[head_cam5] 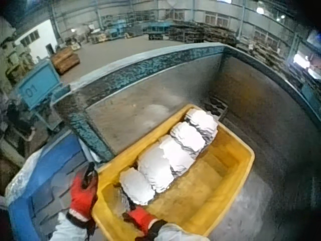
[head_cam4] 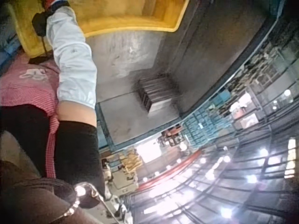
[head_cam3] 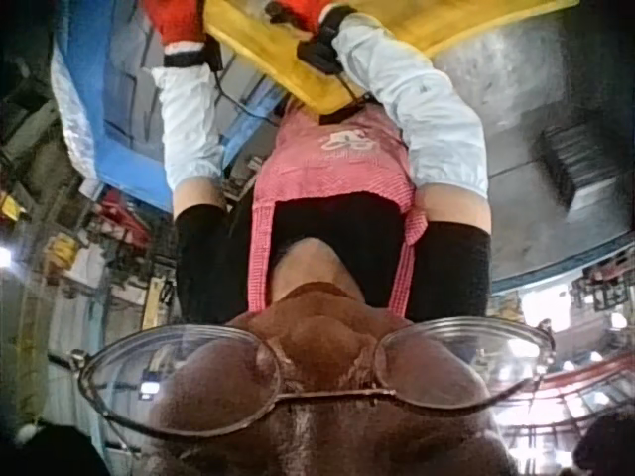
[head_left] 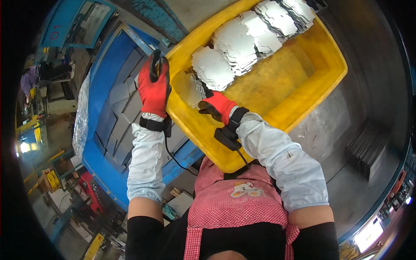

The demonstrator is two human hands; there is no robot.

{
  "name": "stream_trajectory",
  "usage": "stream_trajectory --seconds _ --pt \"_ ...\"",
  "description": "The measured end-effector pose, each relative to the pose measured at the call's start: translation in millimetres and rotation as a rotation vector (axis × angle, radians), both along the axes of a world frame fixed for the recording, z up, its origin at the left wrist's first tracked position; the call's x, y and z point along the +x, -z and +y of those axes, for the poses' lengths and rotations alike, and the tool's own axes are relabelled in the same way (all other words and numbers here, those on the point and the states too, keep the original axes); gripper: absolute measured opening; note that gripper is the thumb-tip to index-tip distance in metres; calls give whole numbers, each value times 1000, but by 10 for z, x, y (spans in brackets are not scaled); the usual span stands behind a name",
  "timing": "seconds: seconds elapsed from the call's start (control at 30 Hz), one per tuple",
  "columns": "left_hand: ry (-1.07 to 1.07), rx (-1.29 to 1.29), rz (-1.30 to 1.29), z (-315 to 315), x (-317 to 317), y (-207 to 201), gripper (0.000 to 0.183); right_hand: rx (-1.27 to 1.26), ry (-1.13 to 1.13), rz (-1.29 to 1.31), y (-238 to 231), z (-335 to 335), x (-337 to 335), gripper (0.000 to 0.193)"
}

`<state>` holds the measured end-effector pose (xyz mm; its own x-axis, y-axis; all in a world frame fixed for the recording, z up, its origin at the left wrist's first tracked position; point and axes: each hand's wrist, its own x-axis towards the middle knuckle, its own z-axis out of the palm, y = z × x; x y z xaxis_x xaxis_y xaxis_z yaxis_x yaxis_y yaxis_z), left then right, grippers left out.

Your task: Operating a metal stamping press to process sheet metal parts and placing finished parts into a yellow bin.

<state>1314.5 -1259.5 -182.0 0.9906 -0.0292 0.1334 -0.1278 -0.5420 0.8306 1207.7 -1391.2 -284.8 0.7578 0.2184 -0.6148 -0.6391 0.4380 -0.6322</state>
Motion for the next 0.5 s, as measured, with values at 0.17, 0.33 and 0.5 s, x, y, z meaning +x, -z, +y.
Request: stream_trajectory --seconds 0.17,0.33,0.5 --pt "15 -4 -58 -44 -12 -50 34 -115 -214 62 -67 -128 48 29" --pt "25 147 -139 -82 8 -126 36 -842 -686 -361 298 -51 -4 53" --pt "26 86 -91 -14 10 -54 37 -857 -648 -215 111 -31 29 47"
